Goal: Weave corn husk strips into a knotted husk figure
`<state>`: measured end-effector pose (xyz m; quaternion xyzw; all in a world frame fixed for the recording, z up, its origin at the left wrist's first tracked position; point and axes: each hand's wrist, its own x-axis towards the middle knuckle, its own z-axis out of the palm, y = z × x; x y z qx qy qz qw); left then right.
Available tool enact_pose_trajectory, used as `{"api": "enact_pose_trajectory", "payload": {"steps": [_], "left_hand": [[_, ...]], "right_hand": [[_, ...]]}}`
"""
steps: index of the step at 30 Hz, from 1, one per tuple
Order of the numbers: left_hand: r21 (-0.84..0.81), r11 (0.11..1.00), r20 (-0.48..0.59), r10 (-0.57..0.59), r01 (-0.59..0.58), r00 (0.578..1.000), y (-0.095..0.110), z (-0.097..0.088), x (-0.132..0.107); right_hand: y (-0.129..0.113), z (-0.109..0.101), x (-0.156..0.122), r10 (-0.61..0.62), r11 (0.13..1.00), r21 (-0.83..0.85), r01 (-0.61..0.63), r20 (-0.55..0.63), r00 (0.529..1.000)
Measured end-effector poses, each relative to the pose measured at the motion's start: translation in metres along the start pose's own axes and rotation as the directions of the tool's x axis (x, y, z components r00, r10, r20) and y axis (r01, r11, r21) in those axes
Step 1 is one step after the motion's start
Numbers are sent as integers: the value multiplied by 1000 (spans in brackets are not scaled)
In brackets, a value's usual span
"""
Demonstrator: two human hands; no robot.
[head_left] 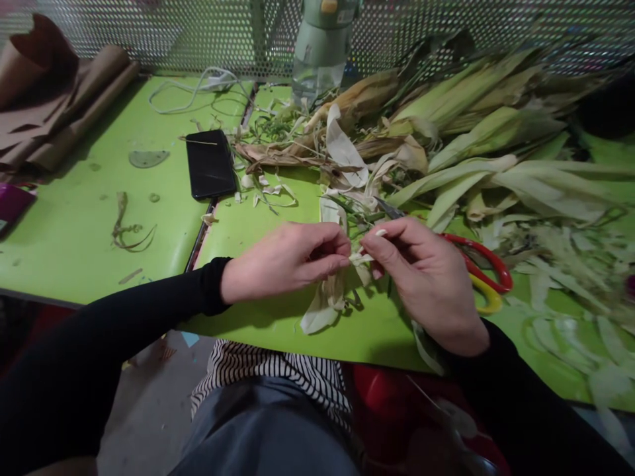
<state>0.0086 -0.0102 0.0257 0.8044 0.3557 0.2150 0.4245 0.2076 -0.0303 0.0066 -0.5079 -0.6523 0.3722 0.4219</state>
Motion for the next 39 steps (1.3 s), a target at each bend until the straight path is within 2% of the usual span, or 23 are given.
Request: {"api": "enact_pose_trajectory", "payload": {"steps": [3,7,12,15,23,29,32,35,39], "left_hand": [[-5,999,9,-50,50,999,0,1,0],[-5,997,16,-71,71,997,2,-2,0],[87,996,-21,-18,19,1000,3,-5,-1],[124,992,2,14,-14,1000,4,-6,-2],[107,993,16,42,-44,999,9,-11,-4],[79,996,20,48,-50,999,6,-14,-3],[12,1000,54,24,-24,998,1,-15,-2],[-127,992,69,13,-4,998,-4,-13,0],[-222,975,104,-12,35,995,-8,-11,3]], "right_hand": [[-1,-2,3,-51,998,-38,53,44,998],[-1,-5,4,-220,959,-151,241,142,965],[0,-5,1,-370,876,-262,405,171,913],[0,-3,0,-426,840,-277,466,194,884],[-2,-4,-3,-358,905,-188,382,149,922],[-3,-7,-3,-368,902,-193,386,124,922],[-3,-7,-3,-303,918,-226,326,128,944],[-1,-4,-5,-235,939,-229,258,125,964],[4,0,-7,-247,958,-131,256,82,965]]}}
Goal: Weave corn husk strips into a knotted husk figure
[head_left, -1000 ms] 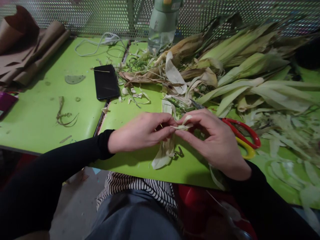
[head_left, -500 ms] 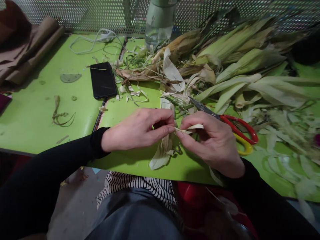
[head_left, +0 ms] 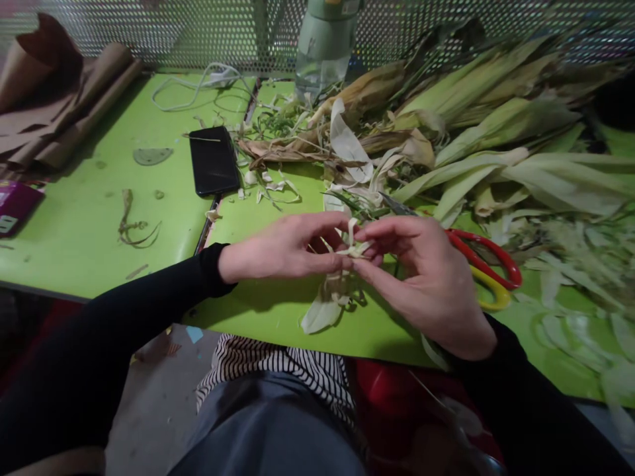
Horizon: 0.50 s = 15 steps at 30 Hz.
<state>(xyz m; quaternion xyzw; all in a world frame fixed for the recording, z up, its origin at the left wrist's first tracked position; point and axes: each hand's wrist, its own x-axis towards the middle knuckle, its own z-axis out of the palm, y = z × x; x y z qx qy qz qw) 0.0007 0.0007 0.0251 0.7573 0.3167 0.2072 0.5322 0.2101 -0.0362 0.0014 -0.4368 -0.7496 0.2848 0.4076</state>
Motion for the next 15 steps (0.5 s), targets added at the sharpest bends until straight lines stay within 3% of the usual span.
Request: {"api": "enact_pose_trajectory", "payload": {"steps": [4,8,11,15], "left_hand": [[-183,982,25,-50,54,998,-3,2,2],[-293,956,-7,-30,26,1000,-4,7,1],[-303,953,-69,-23,1,997,-5,13,1],[-357,933,-90,-2,-31,996,-10,19,1]], "right_hand": [[4,-2,0,-59,990,123,64,-45,997],[1,-6,2,-78,995,-78,69,-116,990],[-6,-7,3,-139,943,-308,127,-19,990],[-11,-8,3,-222,869,-422,257,131,966]]}}
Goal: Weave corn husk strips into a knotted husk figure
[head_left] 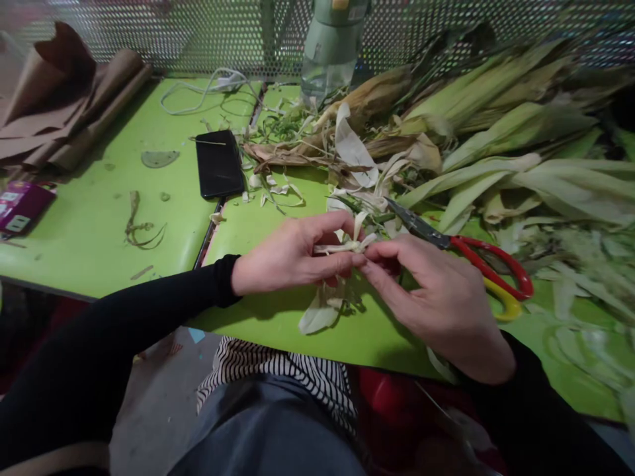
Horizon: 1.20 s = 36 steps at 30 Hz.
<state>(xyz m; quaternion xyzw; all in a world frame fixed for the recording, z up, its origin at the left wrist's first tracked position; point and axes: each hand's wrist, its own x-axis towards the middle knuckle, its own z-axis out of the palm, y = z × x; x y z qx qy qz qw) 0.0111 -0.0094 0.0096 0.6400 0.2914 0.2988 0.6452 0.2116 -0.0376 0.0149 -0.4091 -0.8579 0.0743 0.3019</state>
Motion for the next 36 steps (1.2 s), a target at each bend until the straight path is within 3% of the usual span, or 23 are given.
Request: {"api": "enact_pose_trajectory", "payload": {"steps": [5,12,17,22,25,27,32,36], "left_hand": [[-62,998,45,-3,5,999,-2,3,-2],[-91,987,98,-124,133,987,7,5,-5],[-96,989,102,-99,109,990,6,2,-4],[-126,991,135,-30,47,990,0,-4,0],[-68,997,74,40,-35,996,-1,-4,1],[-38,998,42,45,-43,998,1,-2,0],[-82,994,65,-65,70,996,11,2,-4],[-47,998,75,-38,42,996,13,-1,-3]], "right_hand": [[4,-5,0,-158,987,32,155,176,972],[4,-18,4,-234,944,299,141,300,925],[6,-19,5,-245,919,377,117,312,918],[6,-7,3,-44,975,224,-4,211,976],[4,-1,1,41,988,141,-64,165,986],[3,-1,0,25,989,139,-51,176,984],[1,-8,1,-109,977,205,64,220,969],[2,-12,3,-134,967,241,79,221,966]]}}
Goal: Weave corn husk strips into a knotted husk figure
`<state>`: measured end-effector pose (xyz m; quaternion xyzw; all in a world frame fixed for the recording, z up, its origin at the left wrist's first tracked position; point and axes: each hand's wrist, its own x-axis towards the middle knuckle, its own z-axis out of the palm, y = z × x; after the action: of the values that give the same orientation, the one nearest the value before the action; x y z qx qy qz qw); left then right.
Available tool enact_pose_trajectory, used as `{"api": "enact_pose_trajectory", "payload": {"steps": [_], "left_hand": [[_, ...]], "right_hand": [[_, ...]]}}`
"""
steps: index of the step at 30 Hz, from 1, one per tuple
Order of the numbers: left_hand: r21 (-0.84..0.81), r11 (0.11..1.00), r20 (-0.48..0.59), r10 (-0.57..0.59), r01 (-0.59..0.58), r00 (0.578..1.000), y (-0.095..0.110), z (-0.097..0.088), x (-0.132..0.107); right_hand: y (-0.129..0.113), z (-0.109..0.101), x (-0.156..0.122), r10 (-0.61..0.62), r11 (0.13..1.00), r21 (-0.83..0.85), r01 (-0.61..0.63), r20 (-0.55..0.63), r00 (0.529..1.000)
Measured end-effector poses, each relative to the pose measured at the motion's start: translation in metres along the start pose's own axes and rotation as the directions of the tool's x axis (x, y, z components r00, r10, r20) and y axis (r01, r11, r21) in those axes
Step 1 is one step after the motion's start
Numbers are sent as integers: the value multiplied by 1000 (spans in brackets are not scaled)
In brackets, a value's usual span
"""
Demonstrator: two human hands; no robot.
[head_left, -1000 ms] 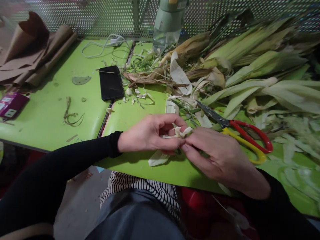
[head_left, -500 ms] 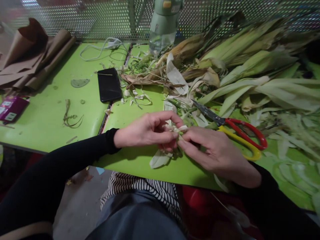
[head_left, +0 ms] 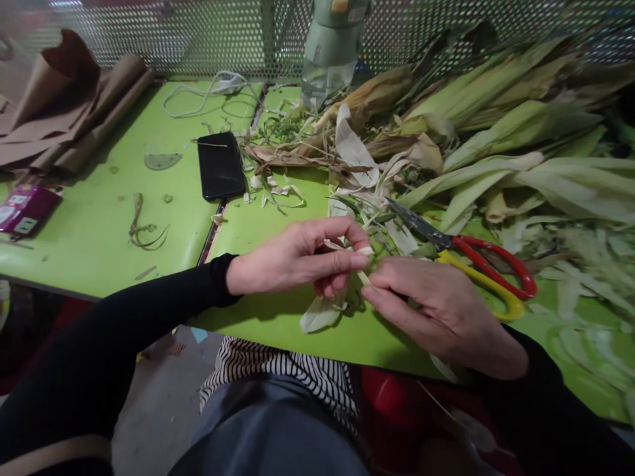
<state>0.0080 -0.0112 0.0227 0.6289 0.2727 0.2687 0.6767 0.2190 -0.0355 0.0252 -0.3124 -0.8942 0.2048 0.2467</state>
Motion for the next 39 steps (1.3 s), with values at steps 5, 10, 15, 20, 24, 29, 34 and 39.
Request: {"api": "enact_pose_trajectory", "payload": {"steps": [5,10,15,20,24,29,34,39], "left_hand": [[400,888,-5,252,-229,968,-9,-9,1],[762,604,8,351,-233,936,-20,-8,-2],[893,388,60,395,-227,916,-26,-5,-5],[974,98,141,451,-206,881,-26,-6,-4],[977,-3,185,508,-214,841,-21,-5,-4],[964,24,209,550,-266,809,-17,-4,-8],[894,396,18,439,-211,898,-17,-3,-3],[210,976,50,46,-55,998,-14,-5,5]], "right_hand": [[6,7,-3,159,986,65,-152,-120,980],[8,17,-4,27,982,-159,-102,-416,909],[5,18,-4,-74,951,-304,-54,-394,916],[1,20,-4,-47,920,-378,-101,-363,930],[-5,19,-6,-62,909,-406,-94,-354,933],[-10,14,-8,30,942,-304,-141,-344,939],[-9,10,-5,157,957,-176,-230,-354,922],[0,10,-1,328,944,49,-327,-262,908]]}}
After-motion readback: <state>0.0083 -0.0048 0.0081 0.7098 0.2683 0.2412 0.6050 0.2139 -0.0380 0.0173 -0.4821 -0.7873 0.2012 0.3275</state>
